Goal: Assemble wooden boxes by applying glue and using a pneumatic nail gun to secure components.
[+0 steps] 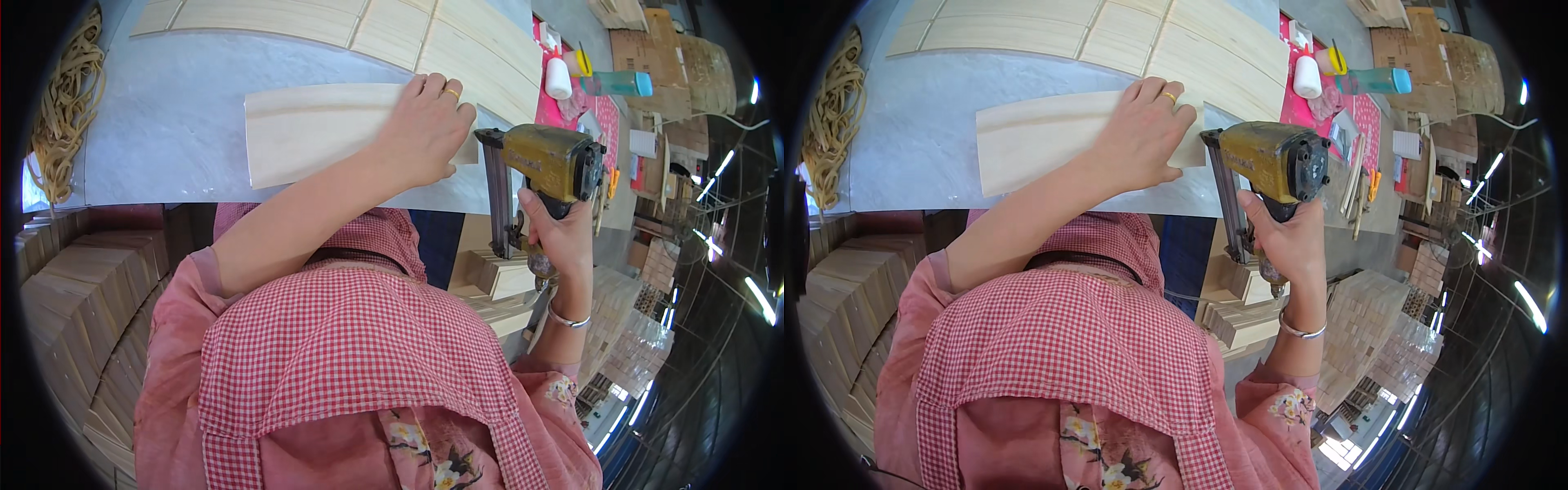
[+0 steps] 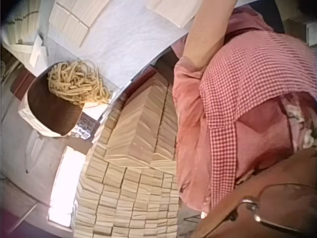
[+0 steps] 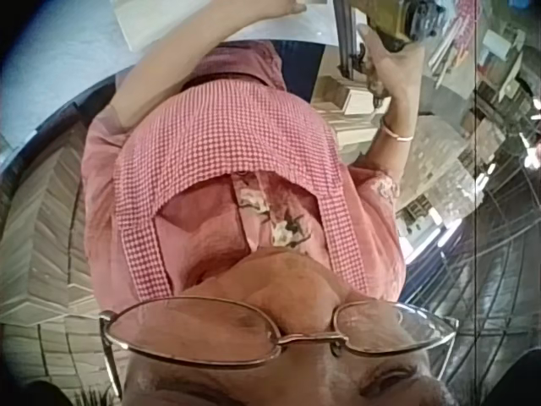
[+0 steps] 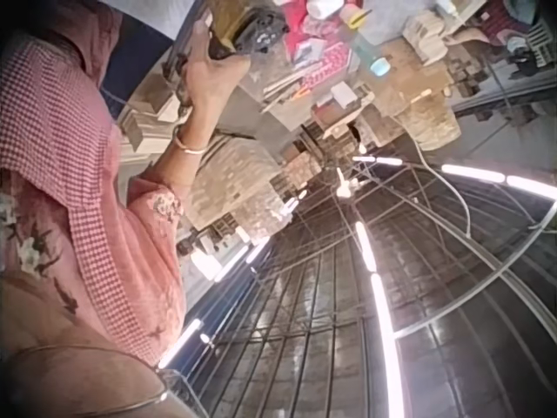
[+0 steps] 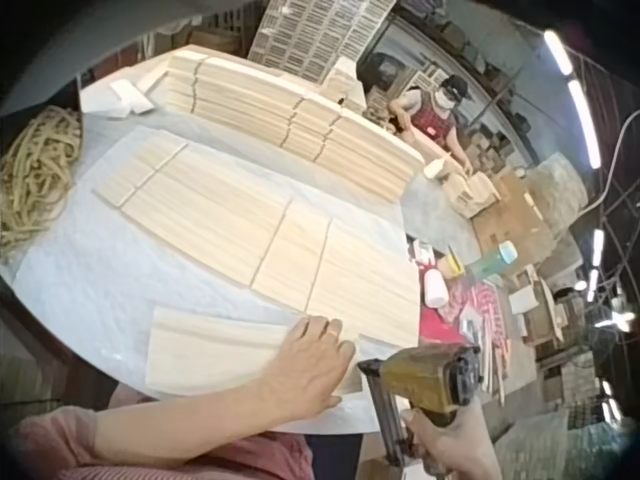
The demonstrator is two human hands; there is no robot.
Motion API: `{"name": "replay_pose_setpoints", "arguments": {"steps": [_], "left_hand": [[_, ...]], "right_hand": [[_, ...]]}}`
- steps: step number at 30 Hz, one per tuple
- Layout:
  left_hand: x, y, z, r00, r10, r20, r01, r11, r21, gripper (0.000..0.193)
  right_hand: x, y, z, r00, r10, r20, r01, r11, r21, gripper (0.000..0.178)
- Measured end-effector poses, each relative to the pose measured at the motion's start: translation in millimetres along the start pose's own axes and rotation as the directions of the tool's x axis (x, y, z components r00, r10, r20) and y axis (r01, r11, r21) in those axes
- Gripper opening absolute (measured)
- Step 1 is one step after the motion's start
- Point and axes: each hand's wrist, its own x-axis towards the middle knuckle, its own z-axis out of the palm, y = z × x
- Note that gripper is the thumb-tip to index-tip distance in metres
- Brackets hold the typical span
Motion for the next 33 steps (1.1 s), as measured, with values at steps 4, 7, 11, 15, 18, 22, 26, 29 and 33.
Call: {"name": "replay_pose_setpoints", "arguments": {"steps": [4,7,11,15,18,22,26,29,33], "left_hand": [[1,0,0,1.000,0.001,0.006,-0.001,1.000,0.003,0.062],[1,0,-1,1.000,0.007,0.003,-0.007,1.000,0.008,0.061],[-4,3,0,0.998,-0.015,-0.056,0.020,0.997,0.078,0.060],[-8,4,-2,0.991,-0.040,-0.127,0.053,0.993,0.103,0.057],[-9,4,-2,0.988,-0.052,-0.145,0.068,0.992,0.108,0.056],[-9,3,-2,0.991,-0.052,-0.126,0.065,0.993,0.096,0.057],[-8,3,-2,0.990,-0.059,-0.130,0.071,0.993,0.096,0.059],[-8,3,-3,0.992,-0.063,-0.106,0.072,0.994,0.083,0.060],[-7,2,-3,0.995,-0.064,-0.079,0.069,0.996,0.063,0.062]], "right_hand": [[1,-1,1,1.000,0.014,0.013,-0.014,1.000,-0.002,0.017],[1,-4,1,1.000,0.027,0.009,-0.027,1.000,0.006,0.017],[8,-20,-3,0.996,0.075,0.057,-0.077,0.996,0.036,0.019],[17,-24,-12,0.997,0.027,0.072,-0.026,1.000,-0.016,0.020],[29,-33,-11,0.997,0.007,0.077,-0.003,0.999,-0.051,0.021],[45,-46,-6,0.998,-0.001,0.061,0.007,0.995,-0.104,0.021],[54,-45,-4,0.998,-0.005,0.070,0.015,0.989,-0.144,0.023],[55,-43,-3,0.997,0.000,0.072,0.009,0.993,-0.119,0.023],[52,-39,-1,0.998,0.002,0.058,0.001,0.998,-0.062,0.023]]}}
